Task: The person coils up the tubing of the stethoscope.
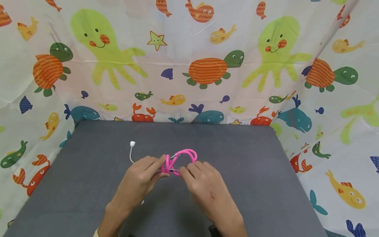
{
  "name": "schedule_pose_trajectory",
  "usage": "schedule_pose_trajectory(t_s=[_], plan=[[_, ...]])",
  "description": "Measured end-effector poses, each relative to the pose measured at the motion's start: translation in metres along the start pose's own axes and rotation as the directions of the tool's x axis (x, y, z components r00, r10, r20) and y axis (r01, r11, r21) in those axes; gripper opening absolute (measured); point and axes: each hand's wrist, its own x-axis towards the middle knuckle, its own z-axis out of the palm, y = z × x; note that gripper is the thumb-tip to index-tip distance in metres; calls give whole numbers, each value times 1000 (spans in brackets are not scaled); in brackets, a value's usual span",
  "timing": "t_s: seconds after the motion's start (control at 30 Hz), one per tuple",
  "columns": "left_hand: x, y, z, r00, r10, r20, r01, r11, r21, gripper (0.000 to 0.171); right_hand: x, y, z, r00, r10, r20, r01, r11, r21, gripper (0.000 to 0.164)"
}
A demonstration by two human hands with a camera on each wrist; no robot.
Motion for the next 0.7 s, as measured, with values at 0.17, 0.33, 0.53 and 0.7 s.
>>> schedule_pose_trajectory(t_s=[0.17, 0.33, 0.53, 0.7], plan=[[-1, 3, -3, 988, 95, 118, -83, 992, -99, 49, 13, 12, 2, 994, -77, -73, 79, 997, 19, 27], [-6, -1, -5, 972, 178, 157, -117, 935, -334, 48, 17, 30, 11, 991, -101, -85, 117, 972, 205, 14], [-7, -8, -9, 959, 257, 118, -170, 858, -485, 43, 15, 40, 20, 990, -99, -96, 128, 920, 371, 11], [-7, -12, -15, 963, 229, 140, -118, 828, -548, 46, 16, 45, 25, 987, -46, -154, 111, 891, 441, 24]])
